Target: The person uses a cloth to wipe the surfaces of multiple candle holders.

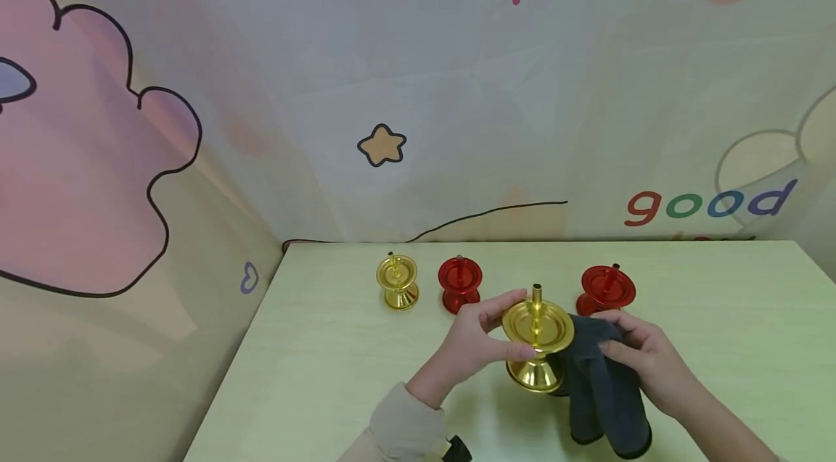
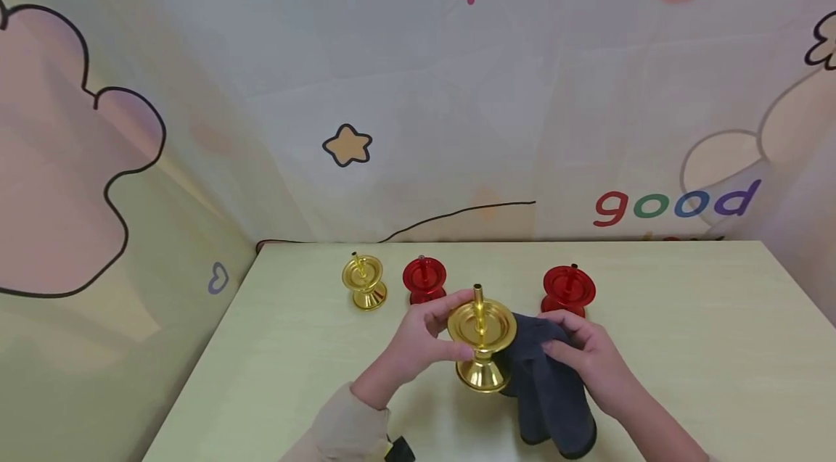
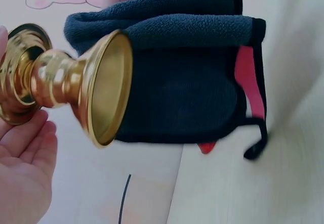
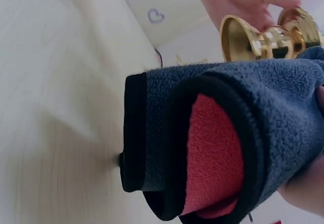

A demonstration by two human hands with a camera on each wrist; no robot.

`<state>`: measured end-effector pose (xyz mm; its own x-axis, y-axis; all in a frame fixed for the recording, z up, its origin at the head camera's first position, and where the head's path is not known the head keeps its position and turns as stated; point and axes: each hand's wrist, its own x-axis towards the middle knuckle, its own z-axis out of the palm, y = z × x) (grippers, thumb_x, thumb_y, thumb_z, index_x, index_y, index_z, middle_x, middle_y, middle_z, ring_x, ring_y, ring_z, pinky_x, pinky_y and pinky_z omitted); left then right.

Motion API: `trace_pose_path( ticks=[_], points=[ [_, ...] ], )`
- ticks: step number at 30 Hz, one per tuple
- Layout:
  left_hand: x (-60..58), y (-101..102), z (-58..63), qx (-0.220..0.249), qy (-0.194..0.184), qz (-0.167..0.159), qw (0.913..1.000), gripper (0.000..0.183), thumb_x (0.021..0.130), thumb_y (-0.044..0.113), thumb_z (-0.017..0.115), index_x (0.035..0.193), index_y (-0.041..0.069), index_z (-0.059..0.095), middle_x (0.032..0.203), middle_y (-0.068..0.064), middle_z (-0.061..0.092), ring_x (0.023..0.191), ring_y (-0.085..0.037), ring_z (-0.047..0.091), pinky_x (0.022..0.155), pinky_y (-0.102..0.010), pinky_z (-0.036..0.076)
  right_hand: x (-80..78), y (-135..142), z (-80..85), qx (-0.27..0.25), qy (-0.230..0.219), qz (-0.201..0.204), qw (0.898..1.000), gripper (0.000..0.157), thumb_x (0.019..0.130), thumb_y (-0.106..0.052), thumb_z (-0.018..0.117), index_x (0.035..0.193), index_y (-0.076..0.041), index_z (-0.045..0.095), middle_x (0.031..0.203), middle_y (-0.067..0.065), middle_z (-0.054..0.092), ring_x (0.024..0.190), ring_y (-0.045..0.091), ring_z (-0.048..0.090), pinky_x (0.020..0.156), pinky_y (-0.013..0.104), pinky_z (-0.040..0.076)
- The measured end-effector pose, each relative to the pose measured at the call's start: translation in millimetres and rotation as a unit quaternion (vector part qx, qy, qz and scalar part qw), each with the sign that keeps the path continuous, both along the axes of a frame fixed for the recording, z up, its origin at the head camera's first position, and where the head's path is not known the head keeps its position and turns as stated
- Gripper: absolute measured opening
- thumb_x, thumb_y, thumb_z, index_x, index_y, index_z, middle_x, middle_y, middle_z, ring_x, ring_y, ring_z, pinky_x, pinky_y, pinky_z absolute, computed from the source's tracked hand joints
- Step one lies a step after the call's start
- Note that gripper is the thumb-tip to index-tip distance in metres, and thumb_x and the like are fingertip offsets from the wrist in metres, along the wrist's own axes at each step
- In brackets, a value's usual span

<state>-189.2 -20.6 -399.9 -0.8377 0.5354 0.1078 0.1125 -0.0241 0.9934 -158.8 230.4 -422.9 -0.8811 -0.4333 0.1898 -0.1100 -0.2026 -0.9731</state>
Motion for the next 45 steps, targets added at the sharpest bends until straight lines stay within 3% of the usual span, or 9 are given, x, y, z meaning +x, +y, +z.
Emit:
trace_pose_path(
  ticks=[8,14,21,24,33,45],
  points=[
    [-18.6,13,-15.9,-0.034,-0.002,0.109,0.9935,0.066,0.069,0.023,0.075,0.129,0.021,0.046,0.129,0.009,0.049,0.121,-0.009,0.043,0.100,-0.030,0.036,5.5,32,-1.2,-0.012,-0.012,-0.057,0.998,0.042,0.089,0.011,0.034,0.110,-0.017,0.057,0.100,-0.007,0.062,0.086,0.007,0.058,0.069,0.021,0.051],
    [-37.6,29,-34.4,-0.055,-0.004,0.200,0.9782,0.075,0.062,0.034,0.079,0.128,0.025,0.046,0.129,0.014,0.047,0.121,-0.009,0.043,0.101,-0.035,0.035,9.3,45,-0.5,-0.010,-0.015,-0.089,0.996,0.043,0.089,0.012,0.035,0.109,-0.018,0.059,0.101,-0.008,0.062,0.086,0.006,0.057,0.069,0.020,0.051],
    [-58.5,51,-57.6,-0.081,0.033,0.278,0.9565,0.079,0.057,0.046,0.078,0.127,0.024,0.048,0.129,0.010,0.048,0.122,-0.007,0.042,0.099,-0.032,0.037,11.8,54,0.8,-0.010,-0.013,-0.109,0.994,0.042,0.088,0.012,0.036,0.108,-0.017,0.059,0.100,-0.008,0.063,0.086,0.006,0.057,0.069,0.018,0.050],
    [-65.0,59,-66.1,-0.086,0.043,0.298,0.9496,0.081,0.057,0.047,0.077,0.127,0.020,0.049,0.129,0.006,0.049,0.122,-0.009,0.041,0.100,-0.033,0.037,12.8,57,0.1,-0.012,-0.011,-0.114,0.993,0.043,0.088,0.013,0.036,0.107,-0.017,0.060,0.100,-0.008,0.063,0.085,0.005,0.057,0.069,0.018,0.050],
    [-77.0,77,-84.8,-0.087,0.016,0.349,0.9328,0.083,0.057,0.049,0.077,0.128,0.017,0.048,0.130,0.003,0.049,0.123,-0.013,0.041,0.101,-0.032,0.035,14.8,64,-0.5,0.025,-0.023,-0.151,0.988,0.041,0.088,0.011,0.039,0.105,-0.020,0.060,0.097,-0.011,0.063,0.085,0.003,0.056,0.069,0.015,0.048],
    [-79.6,88,-104.6,-0.092,0.013,0.394,0.9144,0.081,0.057,0.048,0.077,0.127,0.017,0.049,0.129,0.002,0.050,0.122,-0.014,0.043,0.099,-0.030,0.037,15.6,72,-5.4,0.033,-0.024,-0.154,0.987,0.038,0.088,0.009,0.041,0.106,-0.019,0.060,0.097,-0.011,0.063,0.086,0.002,0.056,0.070,0.015,0.048]
  ],
)
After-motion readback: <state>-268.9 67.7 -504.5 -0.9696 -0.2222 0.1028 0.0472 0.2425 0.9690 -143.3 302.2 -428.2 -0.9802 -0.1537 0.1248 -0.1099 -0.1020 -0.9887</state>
